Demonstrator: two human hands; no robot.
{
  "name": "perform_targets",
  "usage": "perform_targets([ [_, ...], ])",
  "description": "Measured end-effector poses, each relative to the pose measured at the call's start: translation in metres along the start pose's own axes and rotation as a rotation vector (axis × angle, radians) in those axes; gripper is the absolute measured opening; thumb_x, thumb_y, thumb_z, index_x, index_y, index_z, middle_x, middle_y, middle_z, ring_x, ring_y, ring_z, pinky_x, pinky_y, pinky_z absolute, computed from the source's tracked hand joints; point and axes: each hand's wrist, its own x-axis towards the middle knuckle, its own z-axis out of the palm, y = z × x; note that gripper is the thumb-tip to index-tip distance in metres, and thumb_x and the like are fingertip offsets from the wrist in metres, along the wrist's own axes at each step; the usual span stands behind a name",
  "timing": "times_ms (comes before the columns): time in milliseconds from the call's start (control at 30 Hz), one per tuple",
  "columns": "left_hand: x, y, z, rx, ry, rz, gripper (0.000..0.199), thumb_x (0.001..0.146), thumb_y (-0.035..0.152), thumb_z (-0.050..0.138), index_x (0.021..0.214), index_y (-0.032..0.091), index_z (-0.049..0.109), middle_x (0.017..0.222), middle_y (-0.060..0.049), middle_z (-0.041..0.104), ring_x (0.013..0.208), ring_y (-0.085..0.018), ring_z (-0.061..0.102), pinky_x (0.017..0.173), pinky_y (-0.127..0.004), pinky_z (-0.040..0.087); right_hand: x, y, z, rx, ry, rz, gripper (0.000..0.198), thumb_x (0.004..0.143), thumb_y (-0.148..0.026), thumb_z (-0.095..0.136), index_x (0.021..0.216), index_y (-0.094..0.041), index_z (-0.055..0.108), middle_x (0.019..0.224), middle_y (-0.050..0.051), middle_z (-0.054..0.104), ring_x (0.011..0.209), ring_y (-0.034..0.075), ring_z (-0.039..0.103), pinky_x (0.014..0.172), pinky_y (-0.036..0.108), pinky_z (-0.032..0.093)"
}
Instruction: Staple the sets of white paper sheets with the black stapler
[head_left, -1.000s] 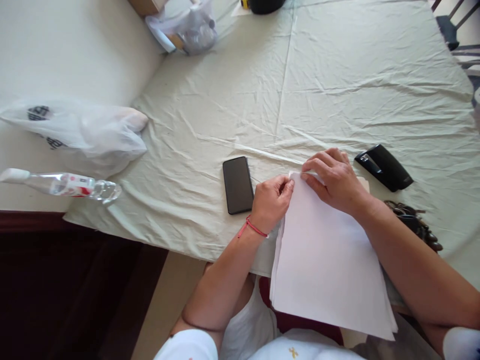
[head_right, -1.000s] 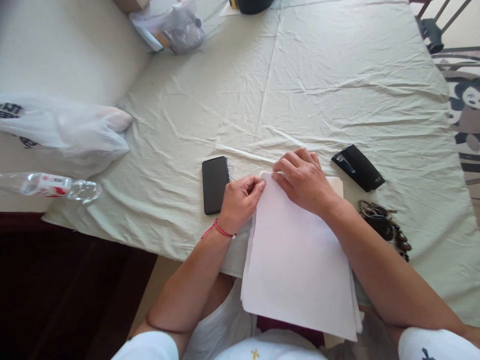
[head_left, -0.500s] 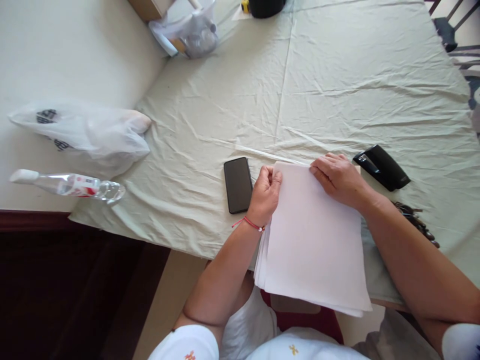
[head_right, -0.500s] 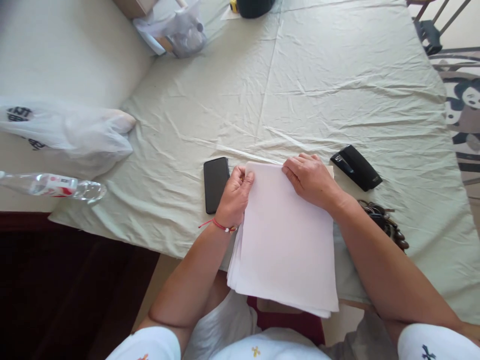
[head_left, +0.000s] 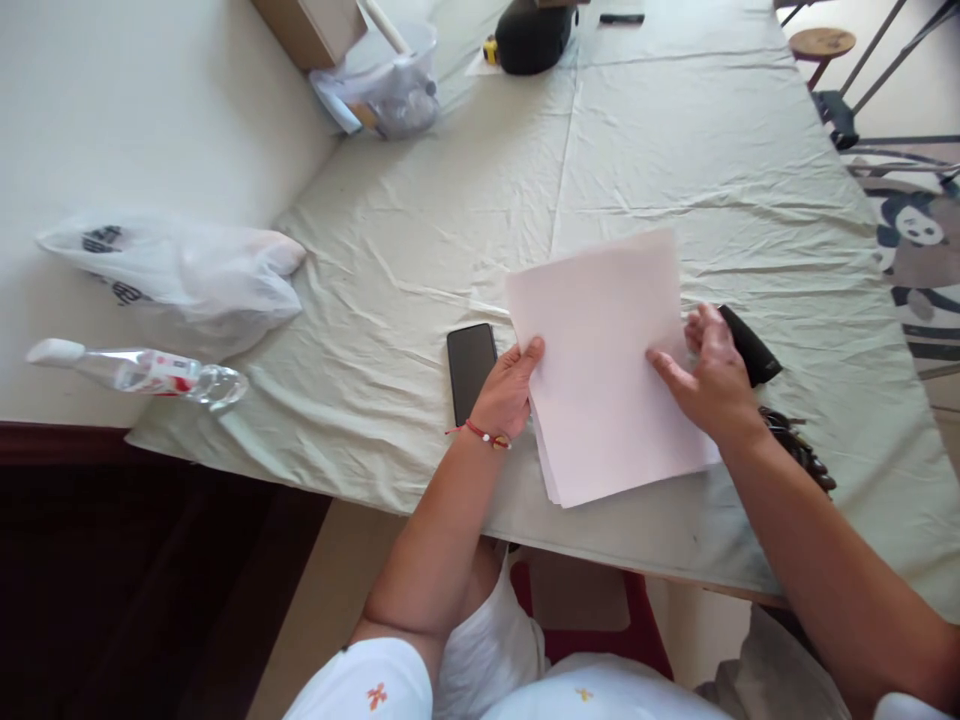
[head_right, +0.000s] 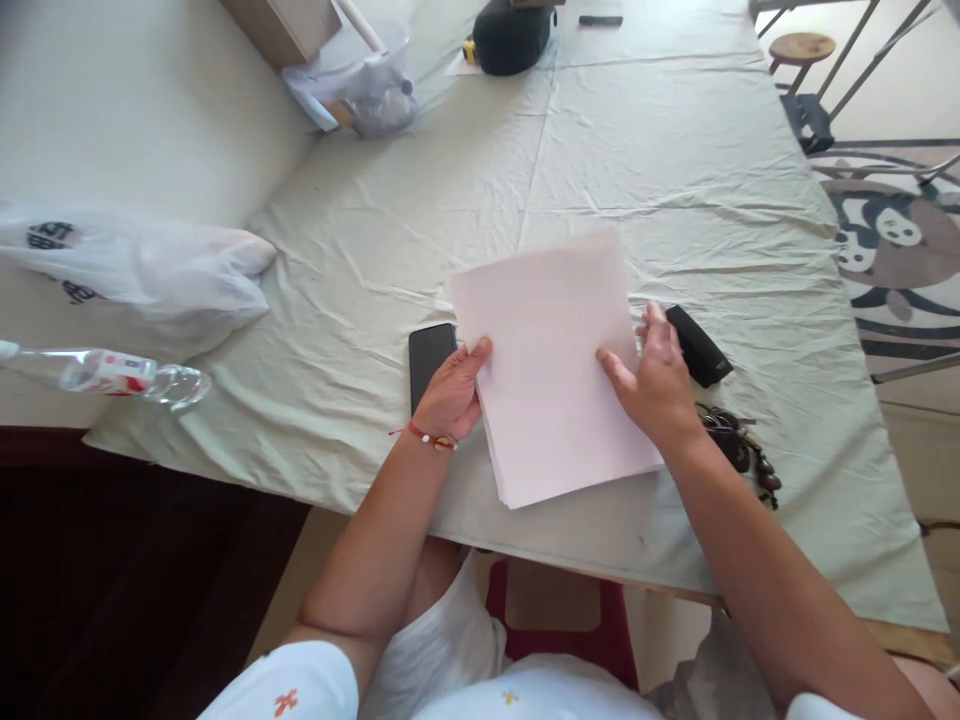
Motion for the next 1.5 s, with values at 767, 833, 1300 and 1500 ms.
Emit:
perform_targets([
  [767,-0.016,0.012,-0.009,0.585,-0.11,0.443,0.044,0.09,0.054,0.071,0.11,0.015,0.076,0.112,-0.009,0.074,0.105,-0.019,0.066,0.098,-0.031,0.052,-0.028,-0.038,-0.013,0.615,-0.006,0.072,0.028,0.073,-0.058,0.085,0.077,-0.031,0.076,0.096,0.005,0.078,0.109,0.035,0.07,0.098,0.055,0.058],
  [833,-0.018,0.01,-0.008,0.546,-0.084,0.339,0.05,0.089,0.059,0.07,0.11,0.014,0.076,0.104,-0.009,0.074,0.093,-0.019,0.068,0.087,-0.032,0.055,-0.026,-0.036,-0.016,0.632,-0.015,0.121,0.028,0.072,-0.057,0.086,0.079,-0.032,0.077,0.098,0.004,0.079,0.105,0.035,0.072,0.094,0.055,0.06],
  [1300,-0.008,-0.018,0.012,0.123,0.044,-0.193,0.023,0.077,0.026,0.079,0.085,0.012,0.063,0.082,-0.009,0.073,0.087,-0.024,0.074,0.082,-0.035,0.059,-0.045,0.02,-0.017,0.686,-0.395,0.539,0.035,0.071,-0.056,0.084,0.089,-0.027,0.072,0.074,0.002,0.075,0.061,0.025,0.069,0.052,0.038,0.059],
  [1500,-0.008,-0.032,0.017,0.101,0.108,-0.116,0.038,0.058,0.03,0.084,0.077,0.015,0.055,0.076,-0.007,0.071,0.092,-0.027,0.073,0.083,-0.037,0.058,-0.05,0.026,-0.019,0.428,-0.069,0.322,0.034,0.082,-0.057,0.073,0.087,-0.024,0.067,0.077,0.002,0.07,0.062,0.017,0.06,0.051,0.029,0.047],
])
